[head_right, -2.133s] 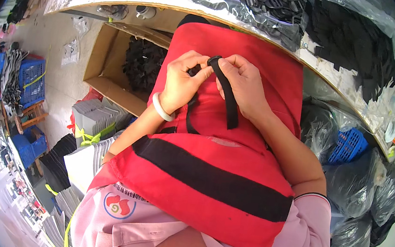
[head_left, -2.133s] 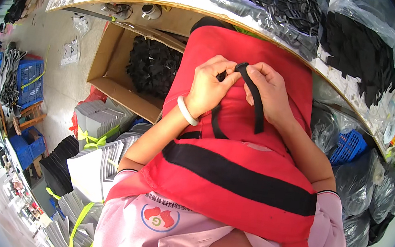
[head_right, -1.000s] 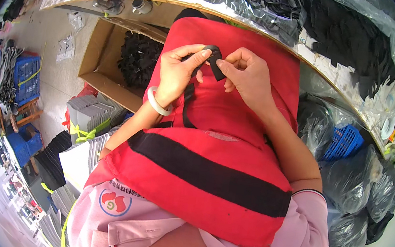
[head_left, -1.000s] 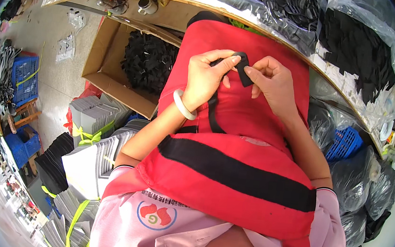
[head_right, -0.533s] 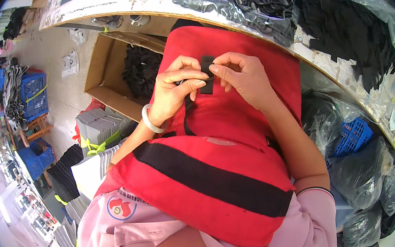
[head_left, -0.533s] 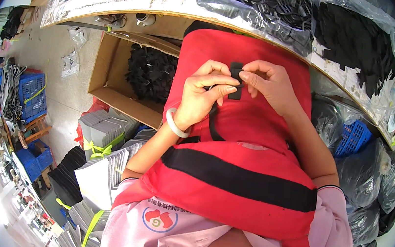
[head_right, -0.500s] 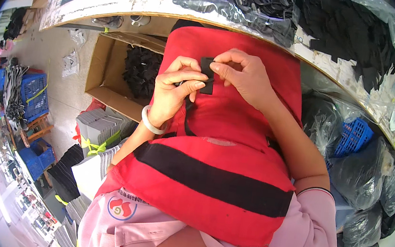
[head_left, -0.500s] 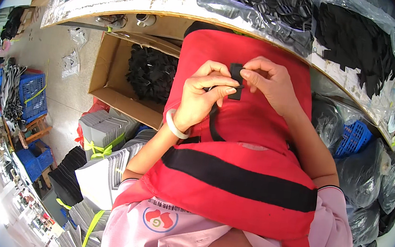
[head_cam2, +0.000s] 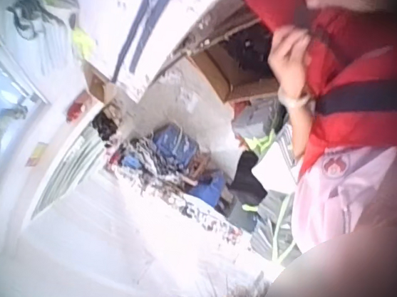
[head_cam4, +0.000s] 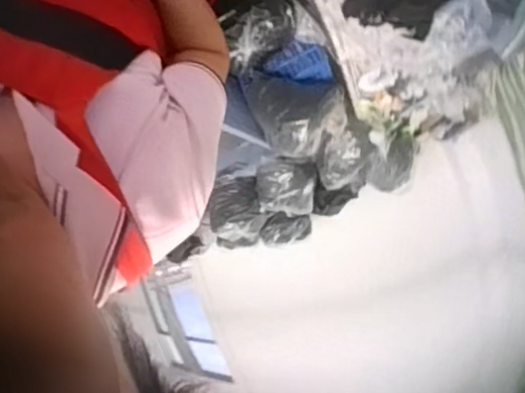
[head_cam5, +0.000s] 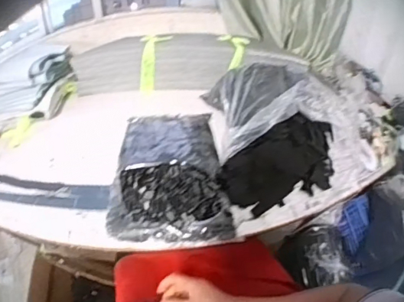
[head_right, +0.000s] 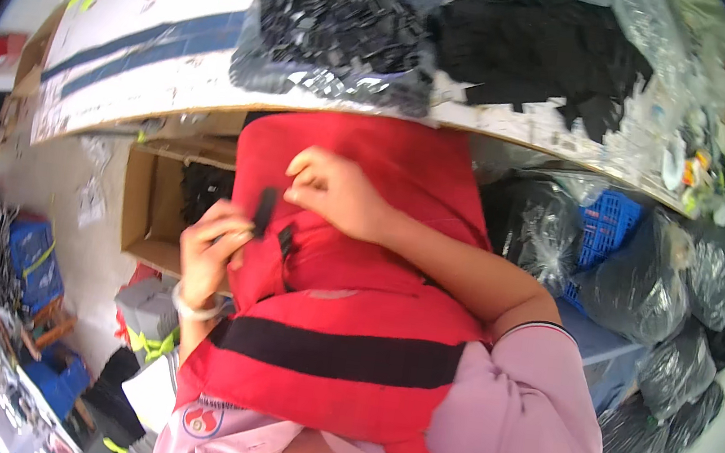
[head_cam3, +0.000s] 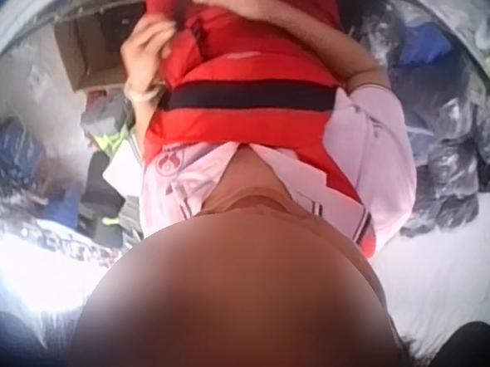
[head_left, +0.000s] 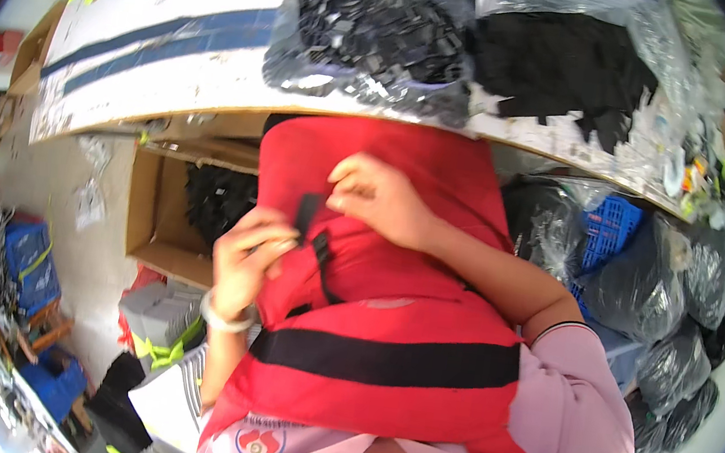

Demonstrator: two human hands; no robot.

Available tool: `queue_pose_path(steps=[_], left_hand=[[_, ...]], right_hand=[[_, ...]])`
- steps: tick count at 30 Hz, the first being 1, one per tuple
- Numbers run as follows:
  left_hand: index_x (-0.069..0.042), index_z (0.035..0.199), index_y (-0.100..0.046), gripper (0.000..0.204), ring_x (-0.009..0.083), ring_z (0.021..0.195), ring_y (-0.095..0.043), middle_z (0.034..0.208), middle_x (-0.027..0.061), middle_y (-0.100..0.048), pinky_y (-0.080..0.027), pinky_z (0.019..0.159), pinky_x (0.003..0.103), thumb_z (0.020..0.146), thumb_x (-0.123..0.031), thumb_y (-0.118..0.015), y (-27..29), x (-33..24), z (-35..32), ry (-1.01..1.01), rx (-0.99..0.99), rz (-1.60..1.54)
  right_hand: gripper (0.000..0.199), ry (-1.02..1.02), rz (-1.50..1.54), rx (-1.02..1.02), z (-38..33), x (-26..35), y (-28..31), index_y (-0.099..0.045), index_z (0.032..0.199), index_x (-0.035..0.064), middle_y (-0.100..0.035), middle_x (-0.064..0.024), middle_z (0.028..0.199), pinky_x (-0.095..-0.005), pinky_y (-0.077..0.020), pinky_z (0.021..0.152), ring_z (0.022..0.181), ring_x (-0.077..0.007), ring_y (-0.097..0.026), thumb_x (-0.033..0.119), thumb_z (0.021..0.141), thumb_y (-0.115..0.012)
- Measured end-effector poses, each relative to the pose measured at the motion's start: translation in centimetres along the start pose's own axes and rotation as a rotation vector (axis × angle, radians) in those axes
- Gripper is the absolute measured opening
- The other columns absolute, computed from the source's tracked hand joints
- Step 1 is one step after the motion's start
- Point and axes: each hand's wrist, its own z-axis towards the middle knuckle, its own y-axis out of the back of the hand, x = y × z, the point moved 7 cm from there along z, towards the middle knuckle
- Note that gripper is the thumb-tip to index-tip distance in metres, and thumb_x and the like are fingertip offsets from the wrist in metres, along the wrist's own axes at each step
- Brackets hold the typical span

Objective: The recorder is threading webbing through plastic buckles to assemble strap components.

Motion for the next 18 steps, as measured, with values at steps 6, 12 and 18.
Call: queue_pose_path(steps=[6, 12, 18], left_hand=[[-0.002, 0.121, -0.058, 0.028, 0.013, 0.074, -0.065, 0.106, 0.0091, -0.067, -0.043, 0.048, 0.02, 0.096, -0.014, -0.056, 15.6, 9.6, -6.5, 0.11, -0.694, -0.204], [-0.001, 0.129, -0.05, 0.036, 0.0172, 0.083, -0.062, 0.112, 0.0136, -0.064, -0.048, 0.06, 0.022, 0.096, -0.014, -0.054, 10.6, 12.6, -2.5, 0.198, -0.495, -0.813], [0.001, 0.125, -0.05, 0.031, 0.0127, 0.072, -0.063, 0.102, 0.0143, -0.066, -0.045, 0.05, 0.019, 0.096, -0.009, -0.053, 1.0, 5.0, 3.3, 0.143, -0.123, -0.598]], right_hand=[[0.015, 0.4, -0.581, -0.373, -1.5, 8.6, 9.1, -0.064, 0.094, 0.0034, -0.065, -0.0075, 0.086, -0.0288, -0.0496, 0.067, 0.073, -0.0177, -0.062, 0.014, 0.084, -0.068], [0.018, 0.547, -1.258, -0.981, -0.5, 10.7, 22.5, -0.07, 0.097, 0.0096, -0.065, -0.006, 0.09, -0.0361, -0.0481, 0.08, 0.089, -0.0263, -0.058, 0.012, 0.079, -0.069], [0.012, 0.896, -1.09, -0.952, -0.7, 14.1, 20.2, -0.071, 0.093, 0.0075, -0.067, -0.0071, 0.092, -0.0319, -0.048, 0.078, 0.085, -0.0232, -0.06, 0.009, 0.081, -0.069]])
